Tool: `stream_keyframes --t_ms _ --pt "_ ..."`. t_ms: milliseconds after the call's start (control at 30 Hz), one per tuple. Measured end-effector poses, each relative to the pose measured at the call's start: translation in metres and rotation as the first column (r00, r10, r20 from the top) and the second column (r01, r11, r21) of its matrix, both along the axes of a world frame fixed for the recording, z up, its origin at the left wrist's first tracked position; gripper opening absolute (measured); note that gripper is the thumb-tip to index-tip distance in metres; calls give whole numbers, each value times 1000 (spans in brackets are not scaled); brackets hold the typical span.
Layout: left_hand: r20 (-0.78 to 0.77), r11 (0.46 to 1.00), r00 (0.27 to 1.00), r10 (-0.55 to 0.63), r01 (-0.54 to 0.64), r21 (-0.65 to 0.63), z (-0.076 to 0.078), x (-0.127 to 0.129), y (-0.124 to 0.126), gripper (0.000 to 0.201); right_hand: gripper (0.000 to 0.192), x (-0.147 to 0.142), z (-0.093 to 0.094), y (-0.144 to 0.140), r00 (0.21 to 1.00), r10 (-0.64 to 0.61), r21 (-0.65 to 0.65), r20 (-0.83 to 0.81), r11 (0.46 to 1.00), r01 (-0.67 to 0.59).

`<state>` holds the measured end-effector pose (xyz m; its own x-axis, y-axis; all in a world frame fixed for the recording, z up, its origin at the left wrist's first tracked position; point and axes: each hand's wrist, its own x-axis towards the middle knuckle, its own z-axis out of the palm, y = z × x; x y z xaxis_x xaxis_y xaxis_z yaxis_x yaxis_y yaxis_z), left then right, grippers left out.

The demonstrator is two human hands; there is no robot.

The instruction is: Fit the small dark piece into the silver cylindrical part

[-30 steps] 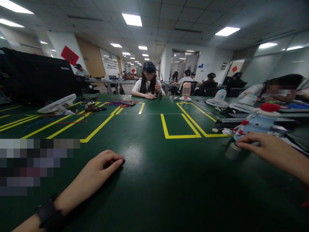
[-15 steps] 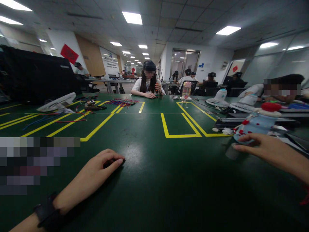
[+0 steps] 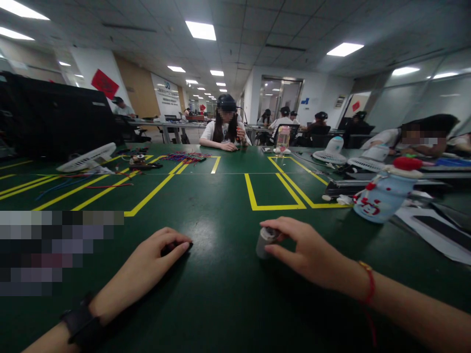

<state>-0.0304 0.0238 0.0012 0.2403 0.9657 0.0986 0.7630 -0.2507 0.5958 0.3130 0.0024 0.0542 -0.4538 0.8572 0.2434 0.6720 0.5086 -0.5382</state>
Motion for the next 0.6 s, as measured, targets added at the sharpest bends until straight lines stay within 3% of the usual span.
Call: stream_keyframes --t_ms 67,167,300,467,600 --pt "-4 1000 1000 6 -6 3 1 1 -1 32 39 -21 -11 -3 997 68 2 -28 998 -68" --pt "-2 999 1000 -9 9 43 7 14 -8 29 45 -30 -28 -3 996 45 -15 -72 999 -47" --pt "30 972 987 -156 149 180 27 64 -22 23 61 -26 -44 0 990 -9 -61 -143 998 0" --pt "74 949 966 -248 227 219 52 122 -21 19 42 -26 -46 2 985 37 -90 -171 995 -53" --pt "184 959 961 -209 165 230 56 126 -12 15 39 -25 -44 0 988 4 -66 -157 998 -14"
